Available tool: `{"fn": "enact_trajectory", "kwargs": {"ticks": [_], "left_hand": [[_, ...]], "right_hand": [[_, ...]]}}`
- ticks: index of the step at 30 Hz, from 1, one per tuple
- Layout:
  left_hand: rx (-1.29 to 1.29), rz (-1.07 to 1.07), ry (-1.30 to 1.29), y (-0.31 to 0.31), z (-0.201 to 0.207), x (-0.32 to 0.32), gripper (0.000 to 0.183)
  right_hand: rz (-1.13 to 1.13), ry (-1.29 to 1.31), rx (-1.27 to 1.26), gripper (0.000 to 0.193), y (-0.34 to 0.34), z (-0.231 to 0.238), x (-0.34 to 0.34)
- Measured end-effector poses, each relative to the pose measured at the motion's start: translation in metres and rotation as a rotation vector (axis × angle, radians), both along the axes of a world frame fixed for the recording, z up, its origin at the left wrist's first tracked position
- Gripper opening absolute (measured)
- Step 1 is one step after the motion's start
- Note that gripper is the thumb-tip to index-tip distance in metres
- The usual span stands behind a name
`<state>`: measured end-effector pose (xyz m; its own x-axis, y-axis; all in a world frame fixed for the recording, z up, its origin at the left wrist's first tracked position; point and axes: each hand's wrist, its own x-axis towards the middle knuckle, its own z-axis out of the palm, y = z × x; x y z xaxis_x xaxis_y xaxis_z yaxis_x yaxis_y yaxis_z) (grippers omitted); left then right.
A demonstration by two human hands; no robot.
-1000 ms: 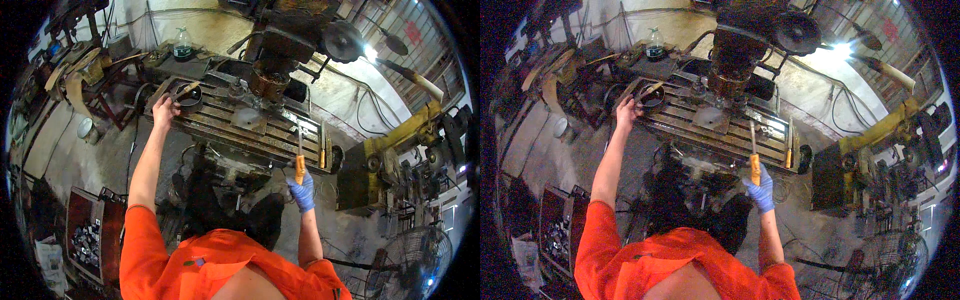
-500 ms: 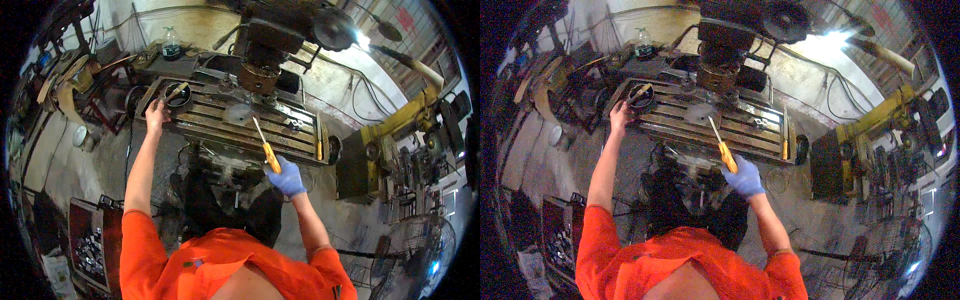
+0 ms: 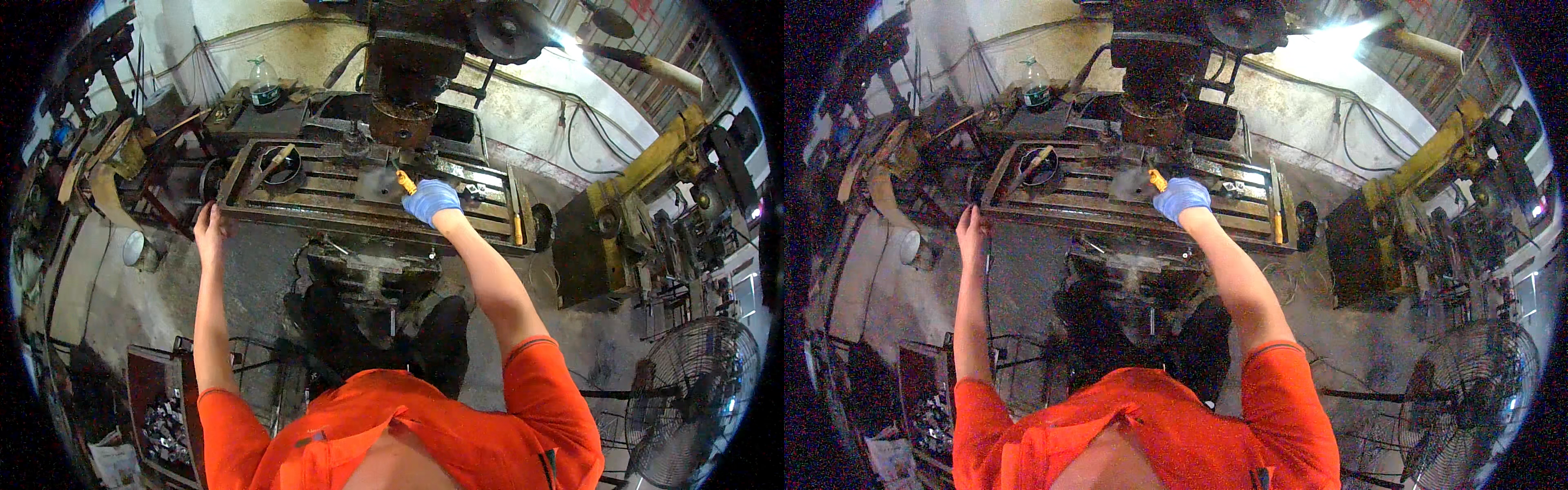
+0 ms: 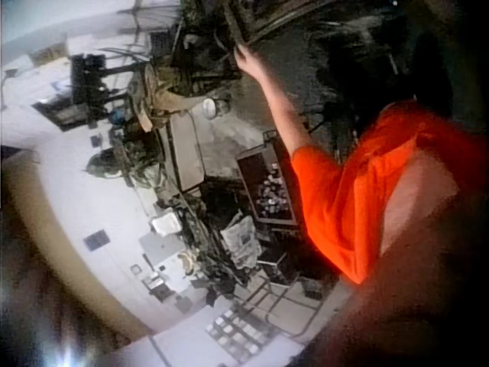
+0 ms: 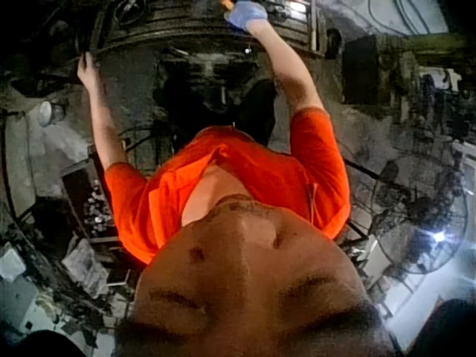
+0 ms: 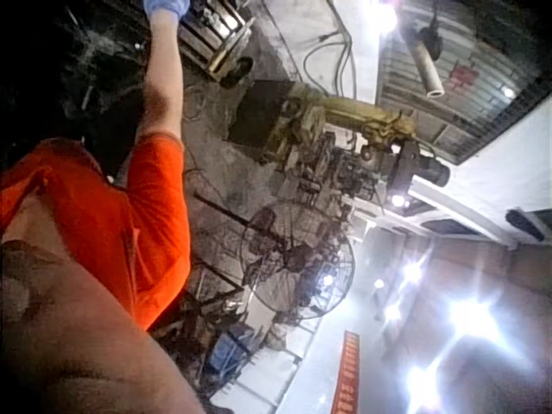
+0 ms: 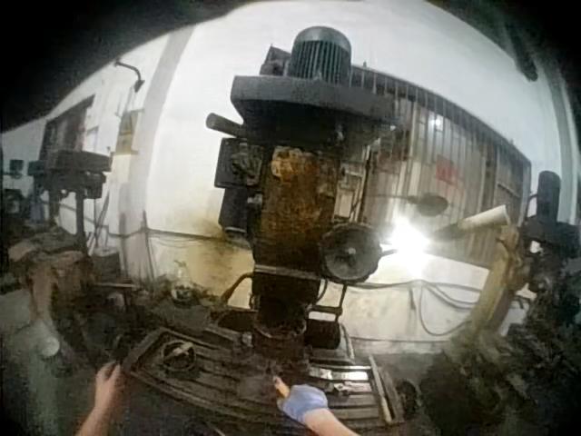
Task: The person machines metal pieces using a vertical milling machine. They use a brush to apply liquid to the machine table, position metal blocks into a fixture by hand, and operate the machine by turning a handle and pulling a lever.
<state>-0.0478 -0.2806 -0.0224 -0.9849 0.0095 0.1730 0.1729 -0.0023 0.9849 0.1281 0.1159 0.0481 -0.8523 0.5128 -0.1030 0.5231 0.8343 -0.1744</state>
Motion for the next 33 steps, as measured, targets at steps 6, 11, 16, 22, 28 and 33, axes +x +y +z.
{"fn": "enact_trajectory", "kwargs": {"ticks": [6,11,16,22,28,33], "left_hand": [[-0.121,-0.021,-0.078,-0.029,-0.01,0.04,0.04],[-0.114,-0.135,-0.082,0.008,0.001,0.057,0.03],[0.299,-0.508,-0.311,0.059,-0.01,0.101,0.036],[0.289,-0.497,-0.427,0.061,-0.04,0.122,0.036],[0.03,-0.218,-0.318,-0.069,-0.001,0.145,0.038],[-0.599,0.417,-0.248,-0.263,0.011,0.171,0.035]], "right_hand": [[-0.079,-0.166,-0.038,0.048,0.01,0.009,0.079],[0.066,-0.138,-0.031,0.053,-0.036,0.021,0.083],[0.381,-0.068,-0.196,0.048,-0.077,0.015,0.092],[0.56,-0.117,-0.327,0.043,-0.134,-0.042,0.097],[0.803,-0.119,-0.351,0.036,-0.178,-0.017,0.103],[0.652,-0.046,-0.558,0.028,-0.152,-0.015,0.115]]}}
